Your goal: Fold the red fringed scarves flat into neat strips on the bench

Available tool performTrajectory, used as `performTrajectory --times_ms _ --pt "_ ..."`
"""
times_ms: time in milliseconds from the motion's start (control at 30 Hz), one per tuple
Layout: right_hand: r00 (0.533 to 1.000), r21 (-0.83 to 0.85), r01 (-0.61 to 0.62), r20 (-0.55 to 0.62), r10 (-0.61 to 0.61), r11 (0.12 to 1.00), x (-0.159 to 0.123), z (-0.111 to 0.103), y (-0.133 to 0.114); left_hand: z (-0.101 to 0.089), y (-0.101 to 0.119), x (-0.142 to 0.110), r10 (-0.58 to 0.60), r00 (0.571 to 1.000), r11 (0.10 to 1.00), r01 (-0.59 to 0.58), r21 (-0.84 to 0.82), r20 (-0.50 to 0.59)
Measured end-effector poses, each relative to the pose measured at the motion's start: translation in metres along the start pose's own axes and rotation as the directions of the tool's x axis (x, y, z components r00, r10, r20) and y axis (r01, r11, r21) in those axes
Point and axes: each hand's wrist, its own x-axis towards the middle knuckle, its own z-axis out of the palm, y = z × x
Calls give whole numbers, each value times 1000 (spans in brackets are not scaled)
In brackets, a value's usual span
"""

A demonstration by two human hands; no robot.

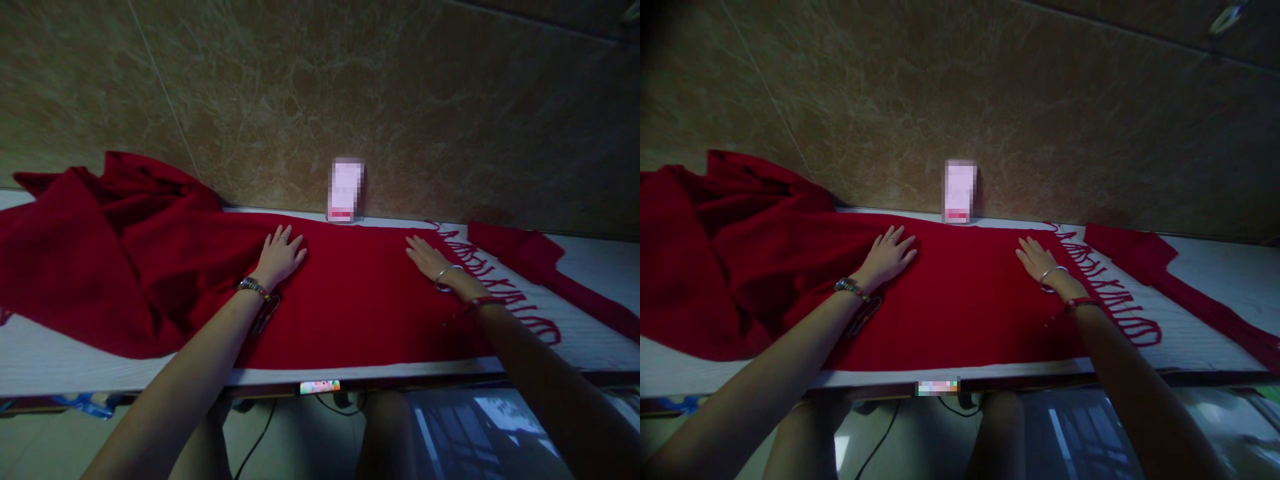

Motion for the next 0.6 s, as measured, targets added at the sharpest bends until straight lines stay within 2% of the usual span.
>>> performTrajectory --times_ms 67,100,133,200,300,367,433,500,600 --pt "983 30 182 -5 -182 983 9 0 -36 0 -1 1 -9 991 1000 12 20 -131" --pt "967 34 254 2 -254 967 13 1 -58 0 -3 2 -40 988 999 44 25 -150" --pt "949 33 315 12 -315 949 18 3 -81 1 -4 3 -87 988 996 91 24 -126" --pt "918 22 395 24 -395 919 26 8 -122 3 -8 4 -174 985 984 174 26 0" --pt "904 23 421 66 -422 907 38 18 -157 5 -11 5 -222 966 975 217 49 136" --pt "909 16 406 92 -406 914 45 23 -158 5 -12 6 -221 964 975 214 65 149" --pt "924 3 372 90 -371 928 53 28 -142 5 -11 6 -226 962 973 217 74 152" --pt "949 -6 311 62 -310 950 62 31 -112 5 -11 7 -229 962 973 219 79 152" --pt "982 -10 189 1 -189 982 75 32 -52 5 -11 7 -233 960 972 223 80 158"
